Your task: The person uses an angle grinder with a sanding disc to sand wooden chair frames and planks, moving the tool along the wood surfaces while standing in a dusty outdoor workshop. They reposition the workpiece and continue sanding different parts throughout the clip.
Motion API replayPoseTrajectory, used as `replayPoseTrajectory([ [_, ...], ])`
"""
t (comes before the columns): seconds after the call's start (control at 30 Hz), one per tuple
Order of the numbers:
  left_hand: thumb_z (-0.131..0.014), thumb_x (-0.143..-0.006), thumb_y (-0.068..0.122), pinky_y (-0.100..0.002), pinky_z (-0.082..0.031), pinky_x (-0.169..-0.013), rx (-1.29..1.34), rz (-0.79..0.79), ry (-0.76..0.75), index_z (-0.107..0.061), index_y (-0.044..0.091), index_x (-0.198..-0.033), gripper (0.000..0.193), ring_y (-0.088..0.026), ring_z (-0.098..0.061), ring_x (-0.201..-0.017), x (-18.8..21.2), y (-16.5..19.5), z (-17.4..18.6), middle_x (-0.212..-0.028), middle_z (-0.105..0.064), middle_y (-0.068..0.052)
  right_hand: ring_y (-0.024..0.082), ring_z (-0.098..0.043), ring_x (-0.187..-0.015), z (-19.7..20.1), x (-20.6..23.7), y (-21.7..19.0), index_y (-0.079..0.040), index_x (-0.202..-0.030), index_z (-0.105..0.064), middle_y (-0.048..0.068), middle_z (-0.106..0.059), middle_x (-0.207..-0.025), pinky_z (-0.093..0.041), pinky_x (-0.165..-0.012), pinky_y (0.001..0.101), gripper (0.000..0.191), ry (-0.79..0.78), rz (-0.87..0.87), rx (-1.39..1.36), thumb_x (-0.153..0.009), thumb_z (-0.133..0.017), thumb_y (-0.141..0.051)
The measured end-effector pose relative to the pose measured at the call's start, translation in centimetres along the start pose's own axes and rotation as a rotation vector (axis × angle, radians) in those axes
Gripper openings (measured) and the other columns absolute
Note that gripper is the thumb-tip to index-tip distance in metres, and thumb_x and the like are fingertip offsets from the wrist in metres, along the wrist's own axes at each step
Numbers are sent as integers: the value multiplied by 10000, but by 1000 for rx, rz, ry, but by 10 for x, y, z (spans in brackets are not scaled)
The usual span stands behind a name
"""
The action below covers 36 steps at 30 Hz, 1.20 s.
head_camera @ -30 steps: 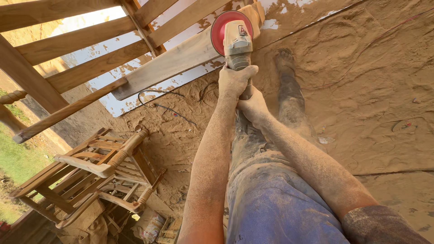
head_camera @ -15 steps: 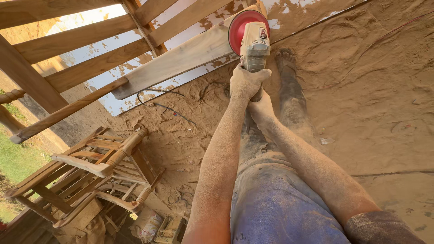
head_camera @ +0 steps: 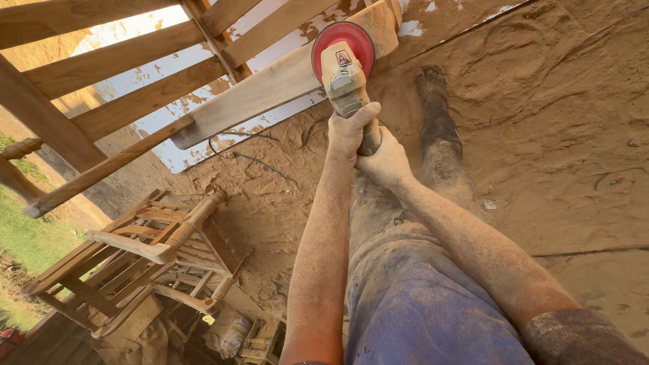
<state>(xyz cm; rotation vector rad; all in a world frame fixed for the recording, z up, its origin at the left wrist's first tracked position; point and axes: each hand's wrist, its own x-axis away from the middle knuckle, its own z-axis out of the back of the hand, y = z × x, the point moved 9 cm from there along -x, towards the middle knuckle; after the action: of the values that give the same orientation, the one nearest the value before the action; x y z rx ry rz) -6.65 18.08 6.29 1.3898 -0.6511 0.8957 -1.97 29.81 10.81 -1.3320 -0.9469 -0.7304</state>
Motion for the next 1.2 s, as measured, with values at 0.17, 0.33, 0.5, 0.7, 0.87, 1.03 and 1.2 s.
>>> replayPoseTrajectory([
  [0.17, -864, -726, 232, -305, -564, -671, -130, -35, -27, -712, 35, -998, 369, -123, -659, -716, -12, 6, -9, -851, -712, -47, 199, -708, -1102, -4, -2, 7, -82, -1283, -544, 98, -701, -1183, -558, -941, 365, 739, 47, -56, -60, -693, -845, -410],
  [0.33, -838, -770, 208, -338, -594, -671, 142, 59, -23, -711, -18, -953, 317, -190, -697, -704, -16, -10, 32, -832, -720, -114, 264, -689, -1122, -31, -15, 1, -84, -1297, -544, 144, -705, -1189, -539, -967, 412, 790, -1, -17, 204, -676, -848, -466],
  [0.5, -824, -785, 206, -352, -606, -679, 317, 70, 6, -691, -1, -954, 299, -196, -709, -715, -19, -13, 58, -828, -720, -105, 296, -699, -1098, -49, -26, -8, -83, -1281, -549, 160, -713, -1147, -549, -957, 424, 775, -70, -9, 385, -688, -827, -498],
  [0.7, -864, -705, 267, -365, -597, -722, -35, -24, 16, -706, -1, -1010, 435, -202, -705, -777, -15, 10, 3, -908, -733, -120, 243, -700, -830, -13, -27, 27, -51, -1233, -544, 113, -699, -1001, -575, -722, 417, 620, -17, -101, -24, -740, -812, -316],
  [0.87, -836, -610, 467, -420, -578, -875, -607, 109, 138, -631, 63, -1229, 767, -284, -757, -968, 3, 16, -40, -1046, -751, -139, 150, -671, -852, 3, -49, 69, -4, -1251, -546, 81, -685, -1013, -570, -739, 322, 486, -137, 99, -447, -842, -774, -135],
  [1.03, -775, -676, 561, -447, -538, -994, -856, 184, 173, -545, 64, -1380, 891, -327, -741, -1063, 29, -12, -48, -1125, -759, -168, 147, -685, -941, -10, -40, 114, 0, -1270, -571, 72, -695, -1073, -581, -787, 335, 426, -222, 63, -675, -903, -737, -138],
  [1.2, -859, -687, 395, -392, -582, -882, -466, -8, 165, -655, 22, -1178, 650, -250, -738, -960, 31, -38, -15, -1072, -757, -149, 168, -689, -971, -17, -15, 92, -80, -1291, -549, 72, -702, -1100, -575, -820, 325, 517, -157, 38, -383, -822, -746, -176],
])
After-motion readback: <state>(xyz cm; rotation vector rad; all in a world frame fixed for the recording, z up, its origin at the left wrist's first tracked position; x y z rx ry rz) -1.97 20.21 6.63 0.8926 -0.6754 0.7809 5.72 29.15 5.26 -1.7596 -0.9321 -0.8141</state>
